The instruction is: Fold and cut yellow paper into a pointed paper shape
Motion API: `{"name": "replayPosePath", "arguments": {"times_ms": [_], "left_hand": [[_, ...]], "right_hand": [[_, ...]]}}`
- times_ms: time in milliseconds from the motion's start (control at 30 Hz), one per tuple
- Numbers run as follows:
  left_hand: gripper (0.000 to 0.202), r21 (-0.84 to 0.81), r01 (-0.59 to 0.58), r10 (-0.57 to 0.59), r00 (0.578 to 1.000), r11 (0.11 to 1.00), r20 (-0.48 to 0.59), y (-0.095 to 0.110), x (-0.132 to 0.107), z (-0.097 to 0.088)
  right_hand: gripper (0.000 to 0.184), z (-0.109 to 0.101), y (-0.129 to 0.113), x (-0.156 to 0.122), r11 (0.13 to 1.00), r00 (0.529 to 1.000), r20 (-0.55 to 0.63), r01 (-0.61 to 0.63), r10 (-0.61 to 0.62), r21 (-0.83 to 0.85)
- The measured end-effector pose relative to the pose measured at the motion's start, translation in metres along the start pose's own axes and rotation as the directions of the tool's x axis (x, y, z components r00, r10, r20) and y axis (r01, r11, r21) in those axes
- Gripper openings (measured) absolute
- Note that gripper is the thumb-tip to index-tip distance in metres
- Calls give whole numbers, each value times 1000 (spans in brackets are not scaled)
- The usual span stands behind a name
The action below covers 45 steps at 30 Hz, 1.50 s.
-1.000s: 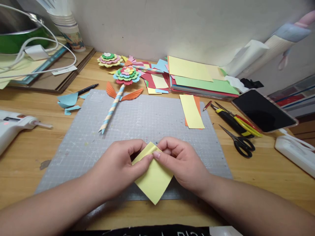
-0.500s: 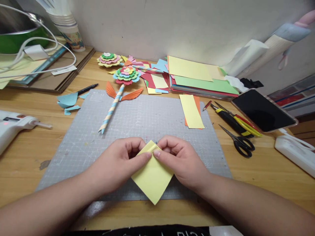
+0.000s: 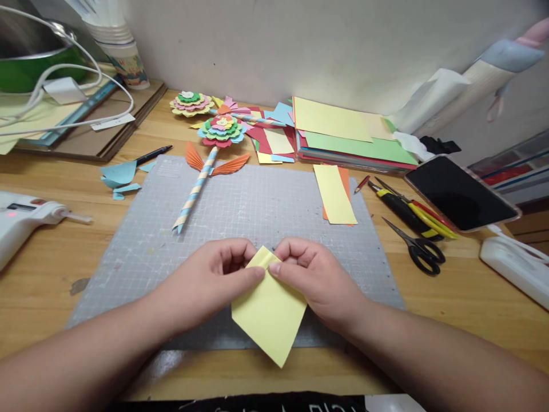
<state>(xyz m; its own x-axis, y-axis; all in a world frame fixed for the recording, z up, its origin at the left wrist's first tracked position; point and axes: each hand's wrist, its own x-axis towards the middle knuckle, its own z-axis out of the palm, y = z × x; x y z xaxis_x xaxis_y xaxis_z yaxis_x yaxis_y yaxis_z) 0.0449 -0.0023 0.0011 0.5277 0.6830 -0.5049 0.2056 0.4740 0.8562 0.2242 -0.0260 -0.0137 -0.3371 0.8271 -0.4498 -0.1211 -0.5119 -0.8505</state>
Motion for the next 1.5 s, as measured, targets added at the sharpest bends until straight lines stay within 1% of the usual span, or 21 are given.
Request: {"name": "replayPosePath", "arguments": {"times_ms": [67, 167, 300, 400, 533, 667, 833, 1000, 1167, 1267, 1333, 1433, 1500], "left_hand": [[14, -10, 15, -15, 999, 1000, 38, -1, 0, 0], [14, 0, 23, -23, 998, 1000, 50, -2, -1, 0], [16, 23, 4, -6, 998, 1000, 68, -2, -3, -2], [19, 51, -1, -3, 997, 999, 77, -3, -4, -1], [20, 73, -6, -1, 995, 997, 100, -3, -4, 0], [19, 148, -70, 64, 997, 987, 46, -2, -3, -1], [19, 212, -115, 114, 993, 970, 17, -2, -5, -1], [22, 358, -190, 203, 979, 914, -1, -1, -6, 2], [25, 411, -201, 238, 970, 889, -40, -1, -5, 4], [30, 374, -198, 232, 972, 906, -48, -2, -4, 4], [32, 294, -182, 201, 979, 938, -37, -2, -4, 4], [24, 144, -137, 139, 990, 980, -6, -2, -5, 4], [17, 85, -124, 123, 992, 989, 20, -3, -5, 4]], "right_hand": [[23, 1, -1, -1, 999, 1000, 4, -8, 8, -38], [22, 3, -3, -2, 997, 1000, 12, -7, 8, -78], [21, 2, -4, -2, 996, 999, 39, 8, -4, -89], [21, 0, -3, -3, 994, 998, 70, 16, -9, -106], [21, -1, -3, -4, 990, 997, 79, 23, -12, -140], [23, -1, -3, -4, 986, 996, 90, 17, -2, -163], [28, 1, -4, -5, 988, 995, 93, -4, 19, -156], [32, 3, -3, -7, 993, 992, 122, -28, 42, -112], [27, 4, -2, -7, 994, 990, 131, -29, 44, -109], [23, 3, -2, -8, 994, 990, 134, -22, 36, -107], [21, 3, -3, -8, 994, 993, 117, -12, 25, -105], [21, 3, -3, -7, 994, 997, 76, 8, 0, -109], [21, 4, -3, -7, 995, 999, 47, 23, -18, -99]]}}
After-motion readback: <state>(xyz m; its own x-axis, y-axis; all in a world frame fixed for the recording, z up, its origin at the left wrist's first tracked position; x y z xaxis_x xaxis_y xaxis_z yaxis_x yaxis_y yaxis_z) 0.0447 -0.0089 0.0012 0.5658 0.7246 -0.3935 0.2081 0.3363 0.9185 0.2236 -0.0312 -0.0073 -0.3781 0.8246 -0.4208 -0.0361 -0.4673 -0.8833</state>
